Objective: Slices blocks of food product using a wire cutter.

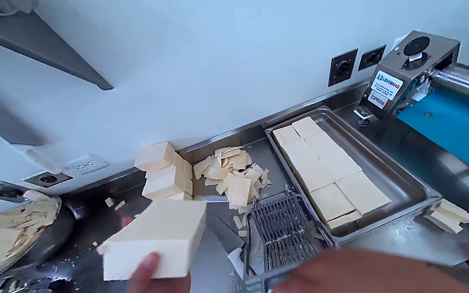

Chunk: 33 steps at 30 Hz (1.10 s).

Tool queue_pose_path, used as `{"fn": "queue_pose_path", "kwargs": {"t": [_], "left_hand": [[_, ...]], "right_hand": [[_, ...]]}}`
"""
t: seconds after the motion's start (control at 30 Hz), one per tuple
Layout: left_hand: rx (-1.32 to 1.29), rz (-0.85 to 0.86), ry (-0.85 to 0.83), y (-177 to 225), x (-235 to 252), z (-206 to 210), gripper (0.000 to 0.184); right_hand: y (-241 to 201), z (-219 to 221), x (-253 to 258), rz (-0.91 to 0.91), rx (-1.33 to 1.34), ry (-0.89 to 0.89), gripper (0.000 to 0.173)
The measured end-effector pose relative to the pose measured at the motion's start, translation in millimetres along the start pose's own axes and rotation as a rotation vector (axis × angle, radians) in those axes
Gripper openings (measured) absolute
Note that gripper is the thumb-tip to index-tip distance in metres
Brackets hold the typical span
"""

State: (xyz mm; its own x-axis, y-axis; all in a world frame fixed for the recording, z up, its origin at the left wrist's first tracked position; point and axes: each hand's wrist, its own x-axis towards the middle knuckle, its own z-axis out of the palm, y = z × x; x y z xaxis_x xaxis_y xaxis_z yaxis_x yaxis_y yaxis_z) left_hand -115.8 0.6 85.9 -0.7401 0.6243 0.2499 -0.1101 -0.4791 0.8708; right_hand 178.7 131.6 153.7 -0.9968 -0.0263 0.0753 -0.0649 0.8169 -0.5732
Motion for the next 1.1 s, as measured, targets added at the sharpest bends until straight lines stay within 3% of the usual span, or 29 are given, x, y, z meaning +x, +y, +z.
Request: {"fn": "queue_pose_path", "kwargs": {"t": [0.1,0.17,0.23,0.3,0.37,0.47,0.5,0.57,0.6,0.7,0.8,0.9,1.03,1.1], "left_hand": [[-0.197,-0.216,0.108,5.8,-23.7,-13.5,0.077],[-0.127,-0.264,0.204,-1.1,-40.1,-23.2,0.064],[-0.191,-0.351,0.243,-12.7,-50.1,-22.6,0.060],[-0.436,-0.498,0.169,-31.8,-57.0,-16.1,0.072],[-0.585,-0.605,0.035,-46.3,-57.6,-1.9,0.079],[-0.183,-0.508,-0.227,-33.6,-43.9,27.7,0.050],[0.014,-0.491,-0.383,-29.3,-34.2,37.0,0.061],[0.442,-0.500,-0.823,-31.7,-4.0,56.5,0.112],[0.638,-0.512,-0.983,-35.5,6.4,70.4,0.121],[1.004,-0.553,-1.364,-50.4,15.3,108.7,0.117],[1.175,-0.505,-1.565,-58.5,14.5,128.1,0.107],[1.237,-0.367,-1.514,-55.4,10.0,124.2,0.100],[1.413,-0.043,-1.015,-46.9,-28.8,99.1,0.104],[1.400,-0.071,-0.890,-37.7,-43.1,79.8,0.096]], "right_hand": [[19.1,-55.5,27.5,0.067,-0.130,0.471,0.035],[46.9,-77.4,46.9,0.213,-0.115,0.796,0.040],[81.3,-82.8,62.0,0.357,-0.052,0.931,0.042],[108.1,-77.9,72.0,0.420,0.013,0.922,0.037],[127.6,-74.0,76.0,0.398,-0.028,0.896,0.034],[143.6,-73.3,77.0,0.314,-0.067,0.918,0.031],[144.7,-74.1,76.8,0.306,-0.051,0.919,0.031],[145.8,-74.9,76.4,0.301,-0.032,0.925,0.031],[146.1,-74.5,76.1,0.300,-0.032,0.930,0.031],[143.6,-73.3,74.2,0.307,-0.021,0.925,0.030],[141.9,-72.1,71.1,0.308,-0.024,0.921,0.030],[137.2,-67.2,65.2,0.281,-0.037,0.918,0.030],[125.9,-40.8,35.2,0.116,-0.149,0.851,0.032],[123.6,-13.1,7.1,-0.017,-0.246,0.803,0.030]]}}
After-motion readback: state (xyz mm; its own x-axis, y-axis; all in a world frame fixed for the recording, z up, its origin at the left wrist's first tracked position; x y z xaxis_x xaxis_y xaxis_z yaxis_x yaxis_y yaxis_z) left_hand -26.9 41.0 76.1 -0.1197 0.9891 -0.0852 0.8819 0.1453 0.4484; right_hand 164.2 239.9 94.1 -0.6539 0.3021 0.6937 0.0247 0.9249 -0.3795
